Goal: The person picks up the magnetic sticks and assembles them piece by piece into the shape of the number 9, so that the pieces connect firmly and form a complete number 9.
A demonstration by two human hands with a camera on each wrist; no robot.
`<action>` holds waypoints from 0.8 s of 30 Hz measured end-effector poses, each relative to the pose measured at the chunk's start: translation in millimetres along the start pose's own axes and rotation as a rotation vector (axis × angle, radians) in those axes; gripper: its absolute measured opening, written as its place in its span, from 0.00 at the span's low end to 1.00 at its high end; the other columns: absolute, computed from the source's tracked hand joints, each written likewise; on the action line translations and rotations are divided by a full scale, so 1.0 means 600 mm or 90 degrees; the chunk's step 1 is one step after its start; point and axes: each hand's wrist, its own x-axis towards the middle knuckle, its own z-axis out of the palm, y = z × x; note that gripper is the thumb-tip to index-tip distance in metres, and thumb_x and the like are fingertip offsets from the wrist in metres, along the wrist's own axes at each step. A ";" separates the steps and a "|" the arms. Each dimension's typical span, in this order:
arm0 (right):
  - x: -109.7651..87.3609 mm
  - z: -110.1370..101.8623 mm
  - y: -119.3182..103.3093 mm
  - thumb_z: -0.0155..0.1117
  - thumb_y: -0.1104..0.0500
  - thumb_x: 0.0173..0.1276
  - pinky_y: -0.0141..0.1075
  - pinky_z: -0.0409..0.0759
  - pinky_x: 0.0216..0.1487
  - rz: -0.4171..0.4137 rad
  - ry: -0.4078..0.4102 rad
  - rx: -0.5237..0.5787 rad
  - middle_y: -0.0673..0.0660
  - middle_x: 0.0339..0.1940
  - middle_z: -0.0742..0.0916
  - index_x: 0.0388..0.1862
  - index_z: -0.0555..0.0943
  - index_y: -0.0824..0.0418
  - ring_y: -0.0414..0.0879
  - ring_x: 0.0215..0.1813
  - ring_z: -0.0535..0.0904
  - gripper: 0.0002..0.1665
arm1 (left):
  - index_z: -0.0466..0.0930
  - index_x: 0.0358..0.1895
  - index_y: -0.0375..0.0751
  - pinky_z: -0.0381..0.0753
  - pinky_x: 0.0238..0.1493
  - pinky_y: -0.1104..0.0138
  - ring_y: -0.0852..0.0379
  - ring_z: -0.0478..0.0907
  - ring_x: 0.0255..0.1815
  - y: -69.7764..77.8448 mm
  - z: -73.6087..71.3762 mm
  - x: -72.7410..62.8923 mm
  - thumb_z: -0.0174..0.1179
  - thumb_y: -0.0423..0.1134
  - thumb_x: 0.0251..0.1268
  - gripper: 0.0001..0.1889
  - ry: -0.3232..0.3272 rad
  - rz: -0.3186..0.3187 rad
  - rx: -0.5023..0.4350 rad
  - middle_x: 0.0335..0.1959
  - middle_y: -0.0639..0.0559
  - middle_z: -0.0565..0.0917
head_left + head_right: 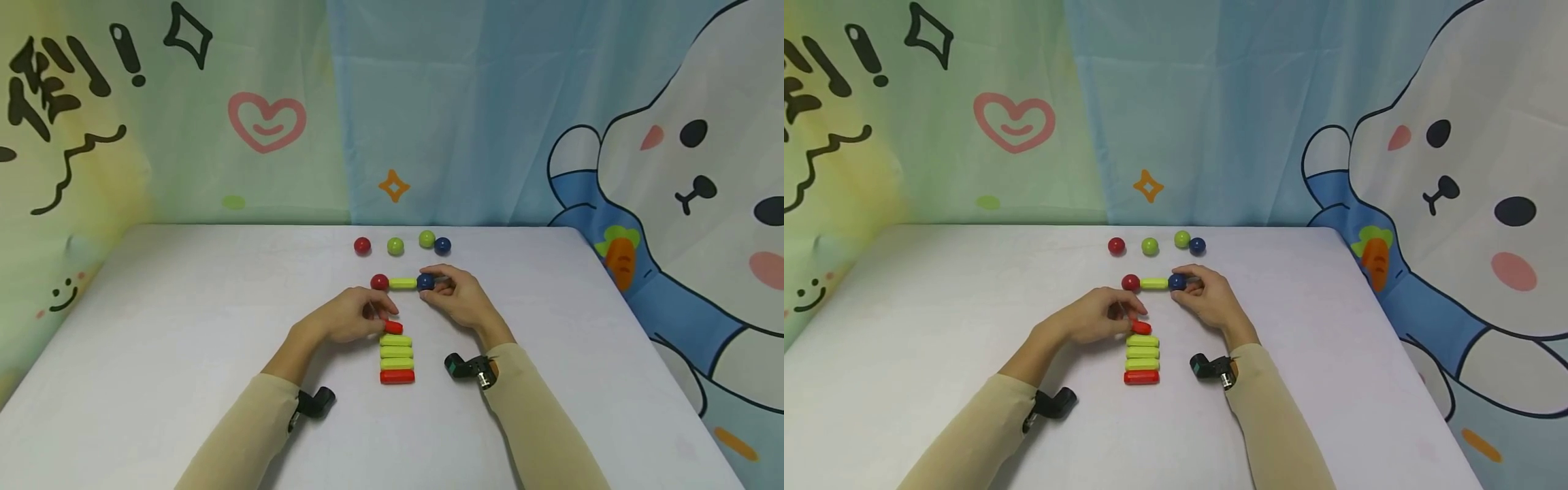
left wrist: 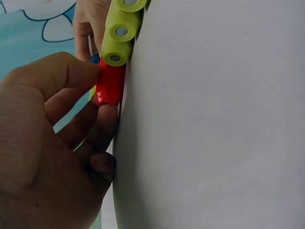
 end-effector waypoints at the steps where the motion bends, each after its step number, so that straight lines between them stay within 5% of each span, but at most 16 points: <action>1: 0.000 0.000 0.000 0.73 0.56 0.69 0.40 0.80 0.48 0.001 0.000 -0.002 0.56 0.50 0.86 0.64 0.81 0.52 0.48 0.43 0.81 0.25 | 0.86 0.52 0.52 0.79 0.44 0.65 0.57 0.76 0.40 0.001 0.000 0.000 0.66 0.36 0.66 0.13 0.000 -0.003 0.000 0.39 0.61 0.83; 8: 0.002 0.001 -0.001 0.72 0.56 0.69 0.42 0.80 0.49 0.009 -0.002 -0.008 0.57 0.52 0.86 0.65 0.81 0.51 0.49 0.45 0.81 0.25 | 0.86 0.49 0.53 0.78 0.41 0.65 0.57 0.76 0.38 0.003 0.002 0.004 0.70 0.42 0.65 0.11 0.001 -0.004 0.037 0.35 0.58 0.81; 24: -0.002 0.001 -0.002 0.73 0.55 0.68 0.40 0.80 0.49 0.015 0.009 -0.010 0.57 0.53 0.85 0.65 0.81 0.52 0.48 0.44 0.80 0.26 | 0.82 0.43 0.48 0.79 0.41 0.66 0.57 0.77 0.37 0.005 -0.001 0.006 0.69 0.42 0.62 0.09 0.030 -0.080 0.102 0.31 0.55 0.80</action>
